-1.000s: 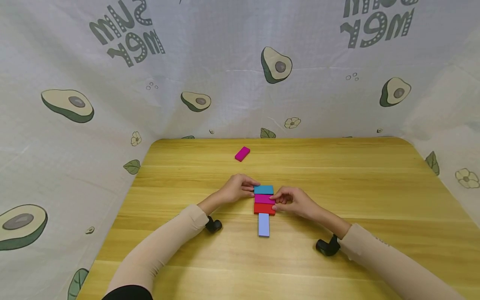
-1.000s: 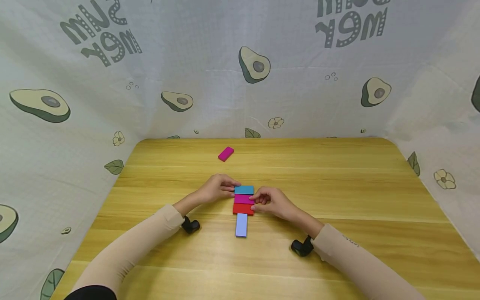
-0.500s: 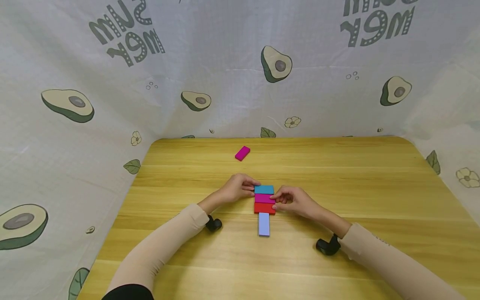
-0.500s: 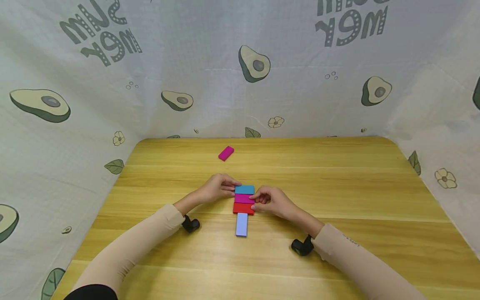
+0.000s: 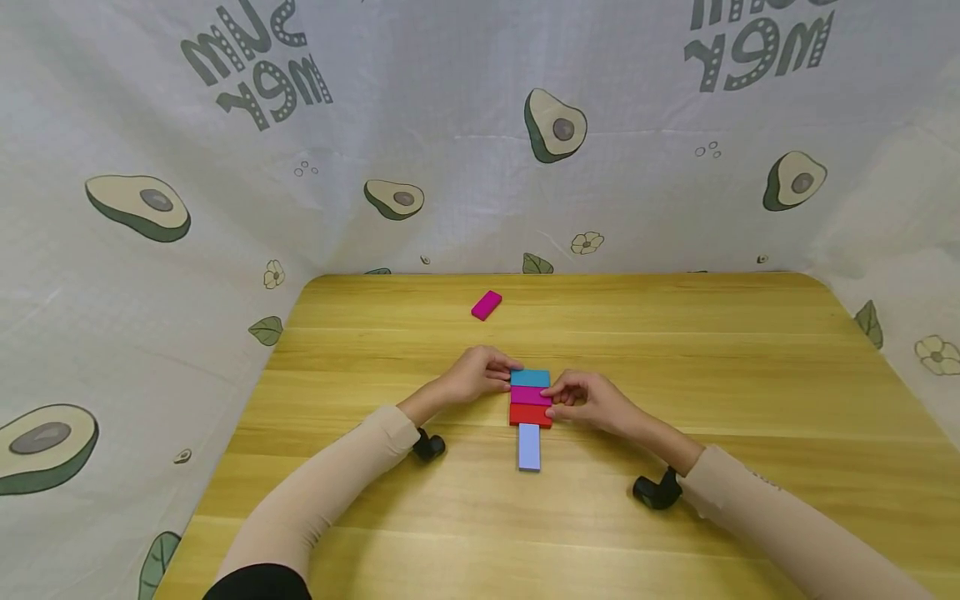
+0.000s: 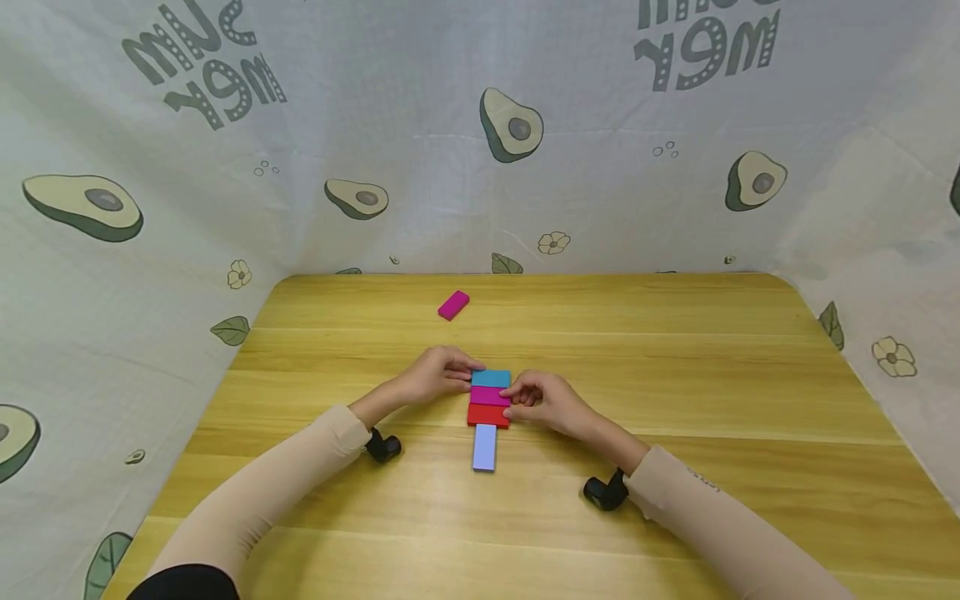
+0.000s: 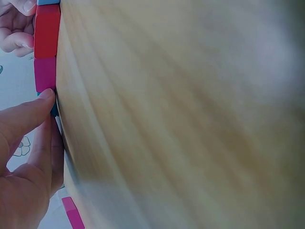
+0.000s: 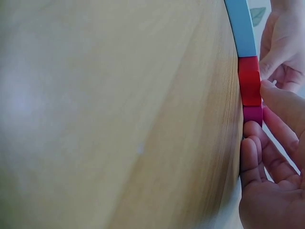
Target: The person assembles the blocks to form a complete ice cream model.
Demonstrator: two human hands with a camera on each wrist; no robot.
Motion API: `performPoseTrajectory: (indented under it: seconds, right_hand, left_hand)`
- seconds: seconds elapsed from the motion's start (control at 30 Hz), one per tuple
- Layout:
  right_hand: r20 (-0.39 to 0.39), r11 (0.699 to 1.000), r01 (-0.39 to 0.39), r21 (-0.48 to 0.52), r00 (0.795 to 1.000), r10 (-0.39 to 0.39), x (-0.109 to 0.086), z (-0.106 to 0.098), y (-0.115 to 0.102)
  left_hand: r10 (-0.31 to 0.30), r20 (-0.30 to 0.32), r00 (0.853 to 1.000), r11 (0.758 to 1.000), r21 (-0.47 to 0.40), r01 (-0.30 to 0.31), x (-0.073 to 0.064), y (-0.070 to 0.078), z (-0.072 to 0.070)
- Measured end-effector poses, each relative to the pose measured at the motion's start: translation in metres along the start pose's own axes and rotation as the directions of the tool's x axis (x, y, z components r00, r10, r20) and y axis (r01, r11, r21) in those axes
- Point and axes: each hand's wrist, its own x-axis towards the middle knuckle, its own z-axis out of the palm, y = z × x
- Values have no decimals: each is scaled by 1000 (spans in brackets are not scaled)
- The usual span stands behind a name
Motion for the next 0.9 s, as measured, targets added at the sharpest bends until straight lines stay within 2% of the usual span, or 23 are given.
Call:
performPoseTrajectory:
  seconds: [0.23, 0.9]
  right_hand:
    - [2, 1000, -2, 1, 1000, 2, 0, -1, 1]
    - [5, 1000, -2, -4, 1000, 2, -1, 0, -3]
  left_hand:
    - [9, 0, 1000, 1000, 9, -9, 1, 0, 0]
    - [-15, 5, 1000, 1000, -18, 15, -1, 2, -1]
